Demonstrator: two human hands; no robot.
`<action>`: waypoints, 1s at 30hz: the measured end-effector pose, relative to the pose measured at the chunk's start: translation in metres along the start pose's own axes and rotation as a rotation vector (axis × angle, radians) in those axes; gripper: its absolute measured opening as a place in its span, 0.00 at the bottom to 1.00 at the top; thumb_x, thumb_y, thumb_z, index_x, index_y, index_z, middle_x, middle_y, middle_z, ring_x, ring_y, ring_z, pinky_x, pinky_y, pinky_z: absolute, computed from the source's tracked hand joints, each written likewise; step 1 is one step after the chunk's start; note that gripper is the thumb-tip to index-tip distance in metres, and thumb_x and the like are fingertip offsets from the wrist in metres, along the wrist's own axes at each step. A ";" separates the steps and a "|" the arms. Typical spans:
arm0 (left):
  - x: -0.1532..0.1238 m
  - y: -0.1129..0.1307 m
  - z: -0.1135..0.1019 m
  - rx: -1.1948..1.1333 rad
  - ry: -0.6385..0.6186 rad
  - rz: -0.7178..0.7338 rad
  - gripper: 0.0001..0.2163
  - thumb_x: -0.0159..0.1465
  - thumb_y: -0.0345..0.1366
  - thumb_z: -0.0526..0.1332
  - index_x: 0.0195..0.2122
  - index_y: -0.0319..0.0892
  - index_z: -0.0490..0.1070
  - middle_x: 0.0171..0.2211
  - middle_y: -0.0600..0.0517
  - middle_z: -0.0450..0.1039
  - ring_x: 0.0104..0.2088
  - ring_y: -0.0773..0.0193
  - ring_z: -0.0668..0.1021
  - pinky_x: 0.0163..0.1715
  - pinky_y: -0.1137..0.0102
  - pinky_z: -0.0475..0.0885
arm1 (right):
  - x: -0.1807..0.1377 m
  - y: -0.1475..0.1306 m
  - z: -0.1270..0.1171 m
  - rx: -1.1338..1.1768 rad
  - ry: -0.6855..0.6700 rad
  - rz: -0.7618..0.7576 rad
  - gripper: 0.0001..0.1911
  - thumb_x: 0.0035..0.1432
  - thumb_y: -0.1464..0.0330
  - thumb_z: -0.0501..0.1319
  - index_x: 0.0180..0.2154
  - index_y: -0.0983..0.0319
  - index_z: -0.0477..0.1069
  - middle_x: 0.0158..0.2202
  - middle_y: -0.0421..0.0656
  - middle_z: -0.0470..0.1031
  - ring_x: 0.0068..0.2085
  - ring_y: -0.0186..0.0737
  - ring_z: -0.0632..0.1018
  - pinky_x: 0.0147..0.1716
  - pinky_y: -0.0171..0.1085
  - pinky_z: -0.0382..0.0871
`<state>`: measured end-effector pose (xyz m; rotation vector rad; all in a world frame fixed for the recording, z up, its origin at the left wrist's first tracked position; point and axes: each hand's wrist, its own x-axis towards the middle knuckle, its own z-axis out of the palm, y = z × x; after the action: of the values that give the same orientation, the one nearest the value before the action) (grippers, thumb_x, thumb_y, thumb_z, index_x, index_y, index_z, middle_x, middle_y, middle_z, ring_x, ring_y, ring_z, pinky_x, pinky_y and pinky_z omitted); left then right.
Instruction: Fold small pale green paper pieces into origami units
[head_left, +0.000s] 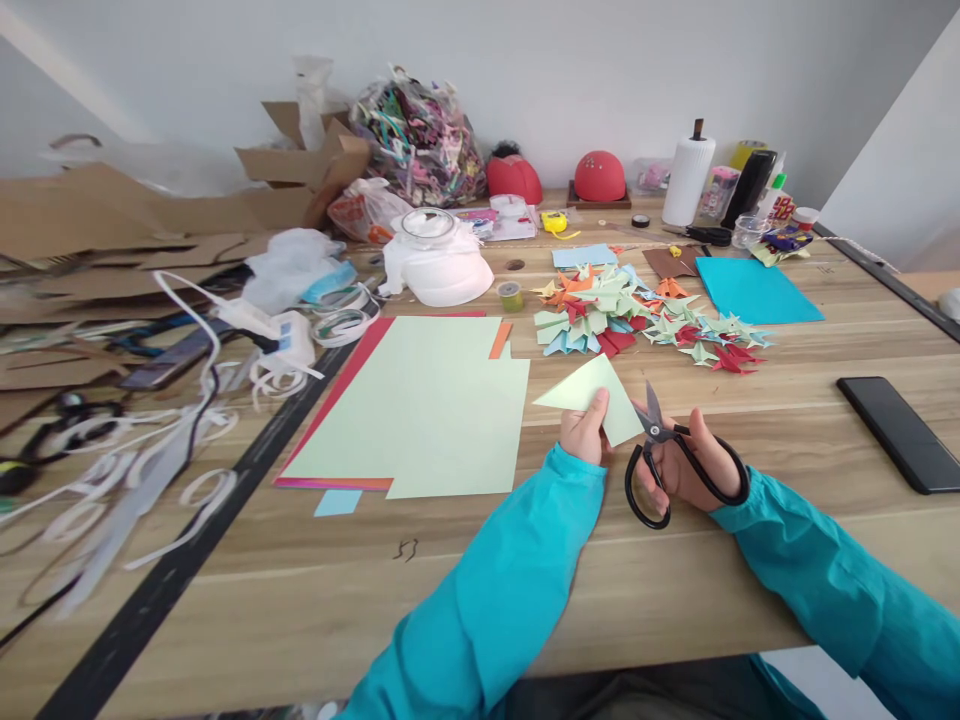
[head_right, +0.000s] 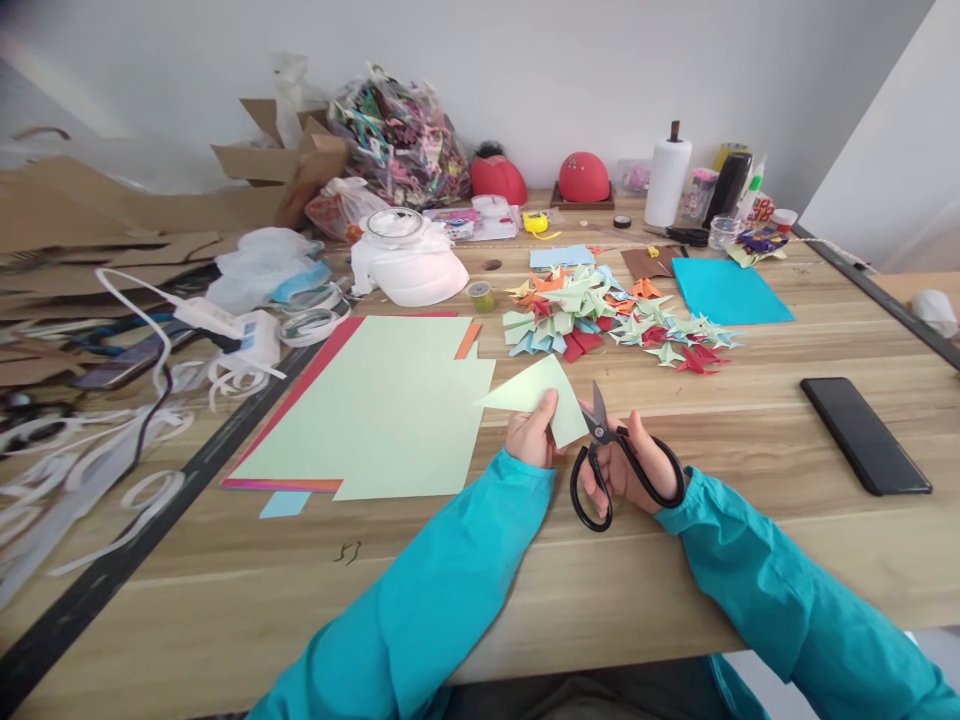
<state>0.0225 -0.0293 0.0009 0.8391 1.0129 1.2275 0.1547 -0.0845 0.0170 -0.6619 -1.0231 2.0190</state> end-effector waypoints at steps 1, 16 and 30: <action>0.000 0.000 0.000 0.006 0.000 0.002 0.21 0.50 0.53 0.59 0.18 0.36 0.66 0.10 0.54 0.62 0.09 0.72 0.62 0.07 0.75 0.52 | 0.000 0.000 0.000 -0.004 -0.001 0.009 0.44 0.50 0.40 0.34 0.60 0.62 0.45 0.23 0.43 0.70 0.18 0.36 0.69 0.19 0.37 0.64; -0.001 0.001 -0.003 -0.023 -0.006 -0.023 0.20 0.50 0.52 0.59 0.24 0.36 0.70 0.12 0.54 0.64 0.10 0.71 0.63 0.08 0.74 0.54 | -0.001 -0.005 -0.001 0.027 0.033 -0.065 0.42 0.51 0.40 0.34 0.57 0.61 0.51 0.22 0.41 0.69 0.18 0.36 0.68 0.18 0.37 0.62; -0.002 -0.003 0.001 -0.069 -0.062 -0.044 0.18 0.43 0.47 0.67 0.23 0.35 0.72 0.17 0.51 0.72 0.17 0.66 0.72 0.14 0.73 0.65 | -0.003 0.003 -0.005 -0.203 0.224 -0.270 0.38 0.52 0.66 0.61 0.60 0.61 0.45 0.24 0.38 0.70 0.23 0.36 0.71 0.24 0.38 0.66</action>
<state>0.0239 -0.0318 -0.0014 0.7926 0.9290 1.1855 0.1587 -0.0855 0.0120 -0.7906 -1.1253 1.5840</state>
